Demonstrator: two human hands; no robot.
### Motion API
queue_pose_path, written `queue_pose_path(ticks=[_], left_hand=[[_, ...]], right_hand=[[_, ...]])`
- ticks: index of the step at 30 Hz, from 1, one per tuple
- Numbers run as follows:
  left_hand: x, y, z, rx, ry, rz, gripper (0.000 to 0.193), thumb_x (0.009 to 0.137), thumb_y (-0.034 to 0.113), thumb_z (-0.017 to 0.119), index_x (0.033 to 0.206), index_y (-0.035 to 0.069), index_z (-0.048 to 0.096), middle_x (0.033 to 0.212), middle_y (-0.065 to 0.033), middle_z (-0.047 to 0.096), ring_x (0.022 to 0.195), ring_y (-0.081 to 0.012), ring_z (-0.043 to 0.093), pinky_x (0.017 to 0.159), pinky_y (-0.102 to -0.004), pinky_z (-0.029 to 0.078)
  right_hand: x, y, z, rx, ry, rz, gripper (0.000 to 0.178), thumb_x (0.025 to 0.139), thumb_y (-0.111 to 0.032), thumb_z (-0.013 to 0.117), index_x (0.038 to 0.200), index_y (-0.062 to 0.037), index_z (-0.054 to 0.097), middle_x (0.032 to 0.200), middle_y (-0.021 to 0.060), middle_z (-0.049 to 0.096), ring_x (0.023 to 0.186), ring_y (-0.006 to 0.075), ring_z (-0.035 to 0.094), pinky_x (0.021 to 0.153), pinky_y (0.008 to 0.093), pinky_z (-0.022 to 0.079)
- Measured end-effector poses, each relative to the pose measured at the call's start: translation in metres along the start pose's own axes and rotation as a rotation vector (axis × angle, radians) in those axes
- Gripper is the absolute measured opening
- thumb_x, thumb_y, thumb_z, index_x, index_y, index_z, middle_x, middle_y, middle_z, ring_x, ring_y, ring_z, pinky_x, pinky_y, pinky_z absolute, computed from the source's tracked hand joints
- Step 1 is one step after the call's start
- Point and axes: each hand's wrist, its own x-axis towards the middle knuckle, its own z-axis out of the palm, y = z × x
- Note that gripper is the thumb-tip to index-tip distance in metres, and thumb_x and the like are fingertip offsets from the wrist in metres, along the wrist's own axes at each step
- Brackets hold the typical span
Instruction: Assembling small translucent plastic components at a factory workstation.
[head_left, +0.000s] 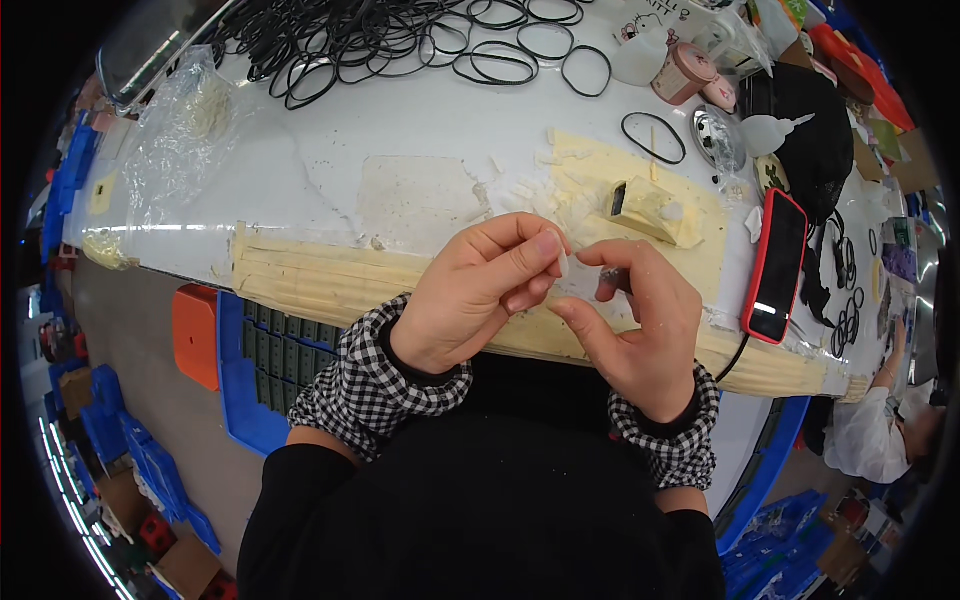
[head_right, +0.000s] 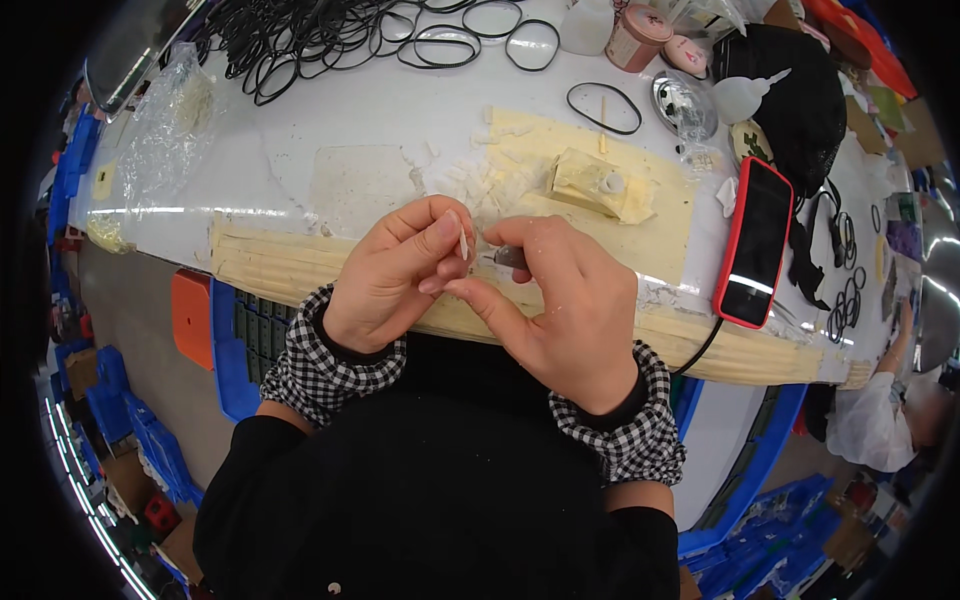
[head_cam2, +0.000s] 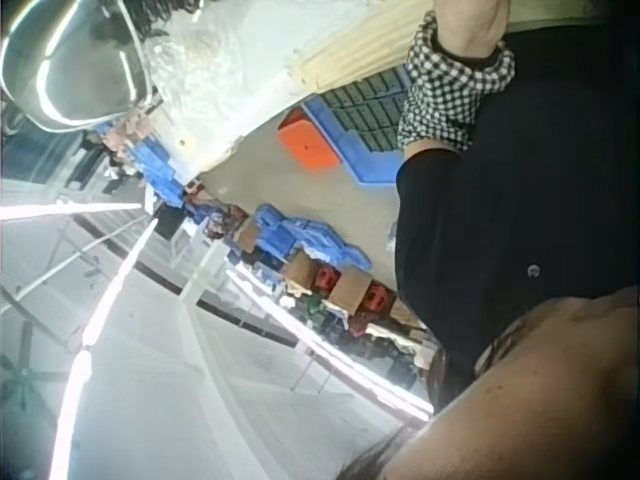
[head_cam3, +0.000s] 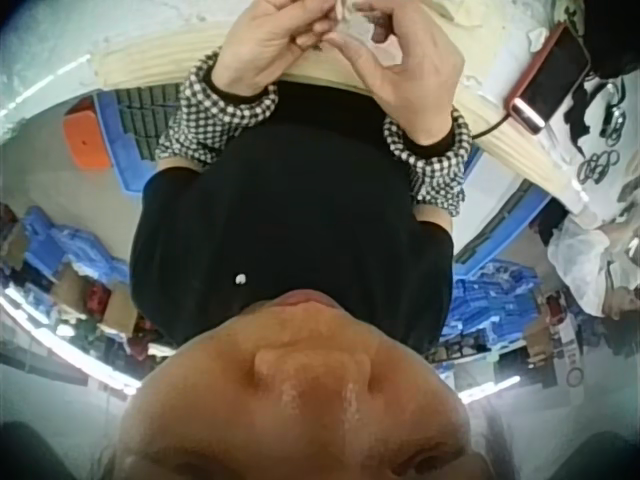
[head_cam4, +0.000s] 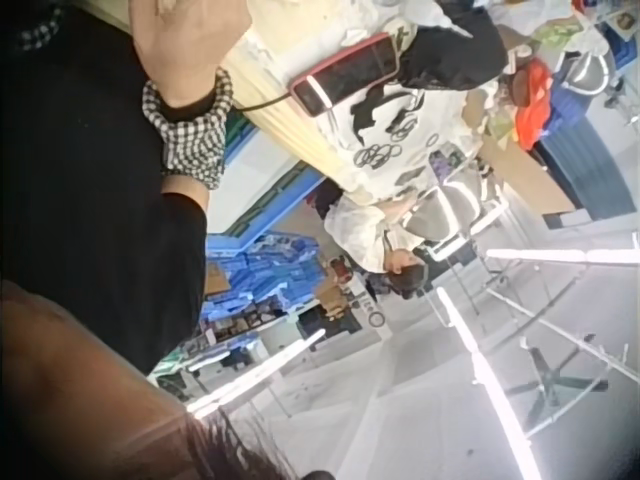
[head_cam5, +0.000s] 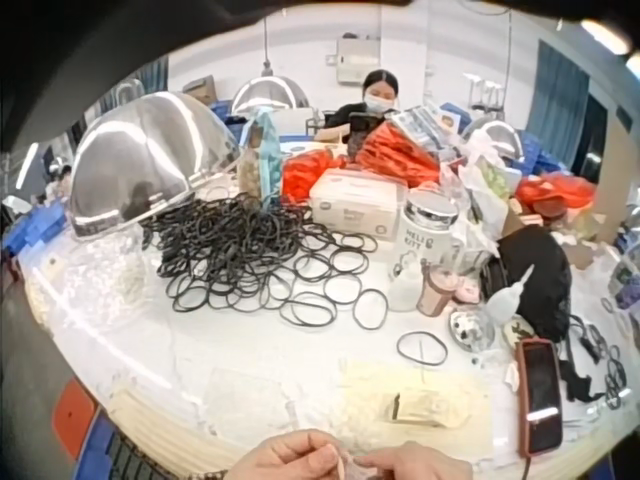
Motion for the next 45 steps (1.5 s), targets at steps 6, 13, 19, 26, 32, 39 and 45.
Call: queue_pose_path(ticks=[6,13,19,26,32,39,45], left_hand=[[-0.001,-0.001,-0.003,-0.006,-0.144,-0.023,0.015,0.097,0.017,0.05,0.096,0.003,0.057,0.079,0.0015,0.054,0.066,-0.0036,0.043,0.056,-0.0156,0.034],[-0.001,-0.004,-0.004,0.007,-0.158,0.02,0.012,0.096,0.014,0.051,0.095,0.004,0.056,0.08,0.0012,0.054,0.065,-0.004,0.043,0.055,-0.0159,0.034],[-0.002,-0.004,-0.005,0.047,-0.154,0.04,0.013,0.096,0.017,0.052,0.093,0.005,0.052,0.086,-0.0008,0.053,0.063,-0.0018,0.042,0.054,-0.0149,0.034],[-0.002,-0.006,-0.007,0.036,-0.179,0.07,0.012,0.096,0.016,0.052,0.094,0.005,0.052,0.087,-0.0013,0.053,0.064,-0.0019,0.043,0.053,-0.0142,0.034],[-0.002,-0.007,-0.005,-0.003,-0.169,0.062,0.01,0.096,0.014,0.051,0.095,0.005,0.055,0.08,0.0007,0.053,0.065,-0.0042,0.044,0.055,-0.0161,0.035],[-0.001,-0.01,-0.007,-0.013,-0.168,0.082,0.009,0.097,0.013,0.05,0.096,0.005,0.054,0.08,0.0004,0.053,0.064,-0.004,0.044,0.055,-0.0161,0.035],[-0.001,-0.009,-0.008,-0.015,-0.167,0.083,0.009,0.096,0.013,0.051,0.096,0.005,0.054,0.08,0.0002,0.054,0.064,-0.0041,0.043,0.055,-0.0159,0.035]], right_hand=[[-0.003,0.008,0.0,-0.13,-0.115,-0.007,0.034,0.078,-0.037,0.068,0.085,-0.0062,0.054,0.072,0.0065,0.056,0.062,0.0244,0.058,0.052,0.0323,0.045],[-0.004,0.006,0.005,-0.11,-0.129,0.001,0.032,0.08,-0.036,0.065,0.083,-0.0066,0.051,0.07,0.0066,0.054,0.061,0.0262,0.057,0.05,0.0344,0.043],[-0.004,0.005,0.005,-0.127,-0.139,-0.013,0.031,0.081,-0.036,0.064,0.082,-0.0077,0.051,0.067,0.0058,0.052,0.059,0.0251,0.056,0.049,0.0346,0.042],[-0.004,0.005,0.006,-0.157,-0.147,-0.044,0.03,0.081,-0.037,0.063,0.081,-0.0093,0.051,0.066,0.0047,0.049,0.057,0.0237,0.054,0.048,0.0342,0.041],[-0.005,0.006,0.008,-0.124,-0.099,-0.024,0.031,0.081,-0.038,0.063,0.081,-0.009,0.051,0.067,0.0052,0.05,0.059,0.0244,0.055,0.049,0.0343,0.041],[-0.004,0.004,0.008,-0.125,-0.112,-0.029,0.032,0.081,-0.038,0.063,0.08,-0.0089,0.051,0.066,0.0054,0.05,0.058,0.0246,0.054,0.048,0.0344,0.041],[-0.003,0.005,0.006,-0.14,-0.148,-0.044,0.031,0.082,-0.038,0.063,0.079,-0.009,0.052,0.065,0.0052,0.049,0.057,0.024,0.054,0.048,0.0343,0.041]])
